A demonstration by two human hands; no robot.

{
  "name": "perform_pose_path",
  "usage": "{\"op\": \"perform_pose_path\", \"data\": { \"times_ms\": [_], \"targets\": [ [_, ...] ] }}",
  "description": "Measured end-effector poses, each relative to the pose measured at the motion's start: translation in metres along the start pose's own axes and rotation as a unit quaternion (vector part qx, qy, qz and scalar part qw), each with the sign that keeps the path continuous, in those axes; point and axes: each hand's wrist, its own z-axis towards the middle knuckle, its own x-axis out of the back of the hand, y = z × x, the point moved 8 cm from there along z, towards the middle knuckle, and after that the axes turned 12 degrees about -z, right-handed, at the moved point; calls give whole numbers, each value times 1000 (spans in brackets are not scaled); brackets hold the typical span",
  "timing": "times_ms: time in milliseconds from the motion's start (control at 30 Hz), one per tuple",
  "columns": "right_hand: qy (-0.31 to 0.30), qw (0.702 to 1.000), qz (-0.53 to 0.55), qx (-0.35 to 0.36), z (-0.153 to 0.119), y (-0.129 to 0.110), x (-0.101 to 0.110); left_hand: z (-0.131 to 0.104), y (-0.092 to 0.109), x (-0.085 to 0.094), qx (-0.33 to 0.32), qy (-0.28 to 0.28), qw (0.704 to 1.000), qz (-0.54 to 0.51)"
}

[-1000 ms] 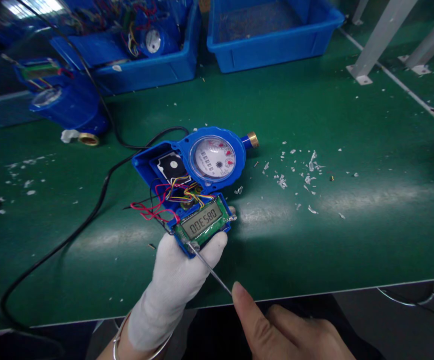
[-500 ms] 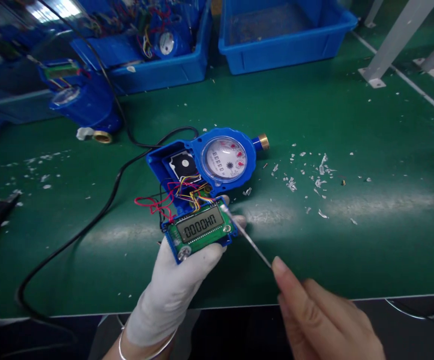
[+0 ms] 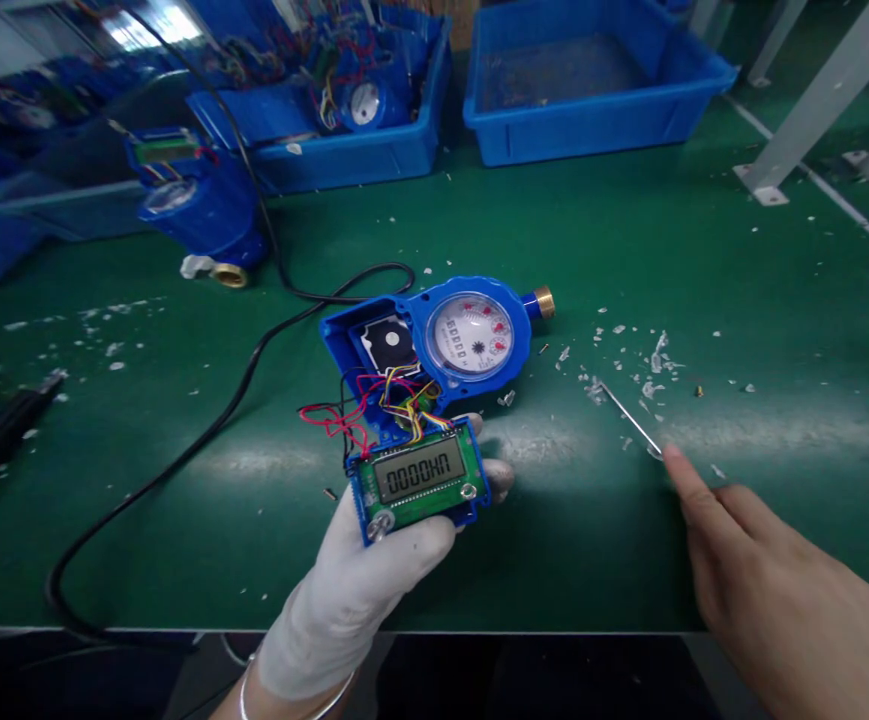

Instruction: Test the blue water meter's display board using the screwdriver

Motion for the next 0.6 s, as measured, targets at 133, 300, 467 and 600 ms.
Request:
{"op": "perform_pose_path", "data": {
  "times_ms": [133, 300, 467, 600],
  "targets": [
    [-33, 980, 180, -74, 8, 19, 11, -2, 4, 14, -23, 91, 995, 26],
    [-99, 960, 256, -61, 14, 19, -1, 0, -6, 47, 11, 184, 981, 54],
    [-81, 960, 269, 12, 11, 0, 6, 6, -7, 56, 2, 194, 979, 58],
    [-48, 972, 215, 87, 22, -47, -6, 7, -3, 50, -5, 198, 980, 21]
  ]
}}
